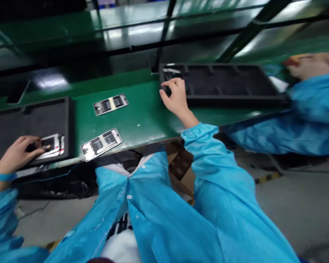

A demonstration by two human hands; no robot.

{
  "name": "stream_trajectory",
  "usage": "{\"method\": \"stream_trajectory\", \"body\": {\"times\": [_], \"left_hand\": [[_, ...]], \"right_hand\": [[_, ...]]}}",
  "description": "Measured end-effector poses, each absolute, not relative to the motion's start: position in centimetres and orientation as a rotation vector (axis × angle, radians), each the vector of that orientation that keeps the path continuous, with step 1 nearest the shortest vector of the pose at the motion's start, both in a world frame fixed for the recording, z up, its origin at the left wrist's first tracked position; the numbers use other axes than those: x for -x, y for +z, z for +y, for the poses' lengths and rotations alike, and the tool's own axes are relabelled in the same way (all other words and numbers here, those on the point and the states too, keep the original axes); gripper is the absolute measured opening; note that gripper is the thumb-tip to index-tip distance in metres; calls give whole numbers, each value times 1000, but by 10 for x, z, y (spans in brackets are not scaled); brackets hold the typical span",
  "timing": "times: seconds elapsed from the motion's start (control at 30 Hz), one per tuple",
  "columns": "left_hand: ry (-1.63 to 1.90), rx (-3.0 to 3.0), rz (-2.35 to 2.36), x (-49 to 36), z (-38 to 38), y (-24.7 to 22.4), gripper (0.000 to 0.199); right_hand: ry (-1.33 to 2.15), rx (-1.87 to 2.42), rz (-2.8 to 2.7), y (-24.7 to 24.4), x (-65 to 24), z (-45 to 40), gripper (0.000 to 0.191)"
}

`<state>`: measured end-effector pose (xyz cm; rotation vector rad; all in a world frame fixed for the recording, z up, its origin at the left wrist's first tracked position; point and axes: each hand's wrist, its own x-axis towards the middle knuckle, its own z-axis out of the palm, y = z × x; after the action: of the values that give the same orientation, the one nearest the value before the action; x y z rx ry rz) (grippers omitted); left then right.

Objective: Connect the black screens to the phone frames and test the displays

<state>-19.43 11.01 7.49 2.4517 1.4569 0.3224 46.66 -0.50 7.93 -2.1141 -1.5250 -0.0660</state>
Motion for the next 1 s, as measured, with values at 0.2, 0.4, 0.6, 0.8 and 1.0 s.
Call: {"method": "stream_trajectory", "body": {"times": [0.2, 0.4, 0.6, 0.8, 1.0], "left_hand": [[328, -2296, 1511, 205, 114, 71, 34], [499, -2419, 1772, 162, 77, 85, 67], [900, -2474, 1623, 110, 31, 84, 70], [1000, -2498, 1446, 89, 10, 70, 68], [1039, -2614, 1346, 85, 8, 55, 67]], "right_hand": [[-245, 2370, -1023, 111, -556, -6, 44], [162, 2562, -1288, 111, -550, 34, 79], [246, 2650, -1431, 115, -550, 64, 55], [415, 2445, -1265, 132, -564, 48, 37], [539, 2405, -1130, 142, -556, 44, 38]]}}
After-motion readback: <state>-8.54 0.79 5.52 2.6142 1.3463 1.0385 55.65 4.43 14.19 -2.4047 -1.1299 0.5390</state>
